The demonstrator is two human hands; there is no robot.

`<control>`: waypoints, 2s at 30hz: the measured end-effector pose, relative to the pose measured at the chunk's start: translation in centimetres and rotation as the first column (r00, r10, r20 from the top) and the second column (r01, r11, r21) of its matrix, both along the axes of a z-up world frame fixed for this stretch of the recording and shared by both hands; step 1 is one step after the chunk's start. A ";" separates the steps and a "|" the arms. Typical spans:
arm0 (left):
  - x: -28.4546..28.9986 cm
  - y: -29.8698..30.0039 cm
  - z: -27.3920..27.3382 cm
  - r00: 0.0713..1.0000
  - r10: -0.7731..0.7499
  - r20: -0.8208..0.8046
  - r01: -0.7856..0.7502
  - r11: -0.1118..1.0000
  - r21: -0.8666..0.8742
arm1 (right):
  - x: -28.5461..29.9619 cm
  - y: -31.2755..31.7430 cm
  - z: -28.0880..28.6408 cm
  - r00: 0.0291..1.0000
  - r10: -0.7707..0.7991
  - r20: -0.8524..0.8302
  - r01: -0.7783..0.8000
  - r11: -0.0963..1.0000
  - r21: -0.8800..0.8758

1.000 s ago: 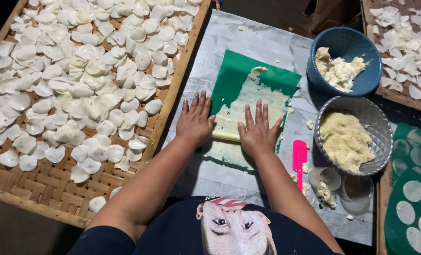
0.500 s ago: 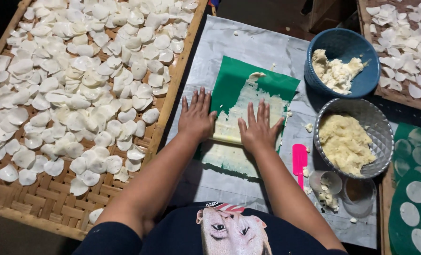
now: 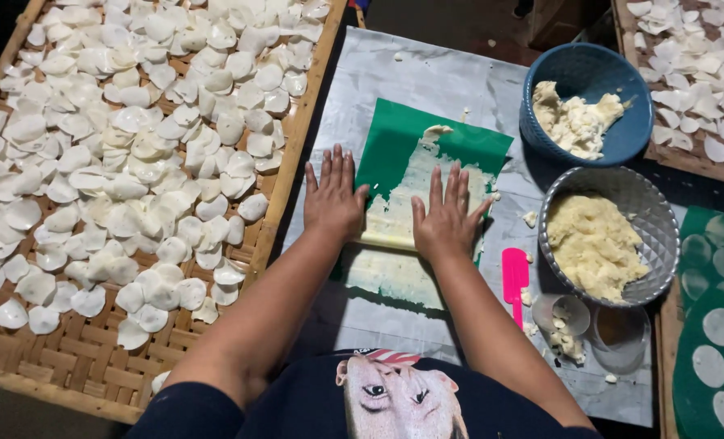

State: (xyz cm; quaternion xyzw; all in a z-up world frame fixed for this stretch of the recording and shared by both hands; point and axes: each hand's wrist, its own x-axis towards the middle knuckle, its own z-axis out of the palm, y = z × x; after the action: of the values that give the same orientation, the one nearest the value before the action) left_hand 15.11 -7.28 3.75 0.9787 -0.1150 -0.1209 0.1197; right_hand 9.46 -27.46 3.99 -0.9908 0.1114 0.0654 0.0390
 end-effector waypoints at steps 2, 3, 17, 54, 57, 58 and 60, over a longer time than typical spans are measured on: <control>0.3 -0.2 -0.1 1.000 0.007 0.015 -0.007 1.000 -0.016 | 0.4 -0.1 -0.3 1.000 -0.012 0.015 0.012 1.000 0.008; 0.7 -0.3 -0.2 0.999 0.021 0.031 -0.020 0.999 -0.032 | 0.9 -0.2 -0.5 0.999 -0.018 0.030 0.017 1.000 0.017; -3.9 0.9 -0.3 1.000 -0.013 0.010 0.013 0.999 -0.050 | -4.1 0.7 0.0 0.999 0.018 -0.051 -0.015 0.998 0.068; -1.3 0.4 -0.2 0.958 -0.174 0.227 0.204 0.972 -0.115 | -2.7 -1.3 -0.1 0.987 0.141 -0.075 -0.145 0.988 -0.044; 3.2 -0.8 -0.6 0.987 -0.158 0.021 0.159 0.985 -0.064 | 2.3 -2.4 -0.8 0.985 0.085 -0.150 -0.088 0.996 -0.008; 4.1 -1.1 -0.5 0.987 -0.159 0.021 0.160 0.985 -0.062 | 3.3 -2.6 -0.7 0.985 0.085 -0.150 -0.087 0.996 -0.006; 5.9 -1.8 -0.4 0.991 -0.127 -0.048 0.126 0.992 -0.020 | 5.3 -3.1 -0.3 0.991 0.089 -0.098 -0.086 0.996 0.036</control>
State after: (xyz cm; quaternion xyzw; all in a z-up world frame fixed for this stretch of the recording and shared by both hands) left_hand 21.03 -9.06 3.36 0.9651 -0.1750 -0.1514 0.1228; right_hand 14.77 -30.53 3.64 -0.9895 0.0687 0.1181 0.0463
